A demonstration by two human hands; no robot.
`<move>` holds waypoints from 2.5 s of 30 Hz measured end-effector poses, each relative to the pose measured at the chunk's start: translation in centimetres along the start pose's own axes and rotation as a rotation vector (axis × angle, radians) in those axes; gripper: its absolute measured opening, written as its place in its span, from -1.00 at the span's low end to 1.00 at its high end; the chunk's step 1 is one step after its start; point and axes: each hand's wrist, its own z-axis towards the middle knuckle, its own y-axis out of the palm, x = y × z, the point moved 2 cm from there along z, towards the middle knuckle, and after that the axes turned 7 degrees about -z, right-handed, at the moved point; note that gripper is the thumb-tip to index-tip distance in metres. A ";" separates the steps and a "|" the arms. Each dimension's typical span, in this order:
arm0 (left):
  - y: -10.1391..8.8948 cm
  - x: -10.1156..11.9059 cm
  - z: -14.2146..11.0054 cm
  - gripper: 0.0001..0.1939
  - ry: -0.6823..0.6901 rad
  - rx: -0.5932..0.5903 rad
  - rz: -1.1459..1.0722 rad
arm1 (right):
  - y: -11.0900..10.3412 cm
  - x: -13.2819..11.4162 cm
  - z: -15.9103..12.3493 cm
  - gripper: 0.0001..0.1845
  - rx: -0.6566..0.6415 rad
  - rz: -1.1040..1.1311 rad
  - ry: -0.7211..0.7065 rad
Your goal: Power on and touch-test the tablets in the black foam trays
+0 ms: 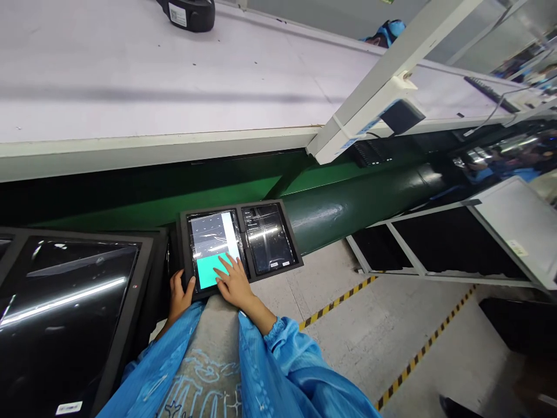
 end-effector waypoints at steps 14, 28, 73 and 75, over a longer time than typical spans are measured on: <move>0.1 0.3 0.9 -0.43 -0.053 0.023 -0.075 | -2.4 6.0 11.4 -0.57 -0.004 -0.113 0.128; 0.2 0.1 1.7 -0.43 -0.102 0.033 -0.088 | -3.9 4.6 8.6 -0.63 0.016 0.023 -0.035; 0.7 4.0 2.7 -0.31 -0.046 0.079 -0.016 | -5.5 21.0 -0.6 -0.07 0.445 0.098 0.741; 1.6 5.0 4.2 -0.25 -0.074 0.113 0.006 | -6.6 25.3 -0.2 0.12 0.401 0.172 0.828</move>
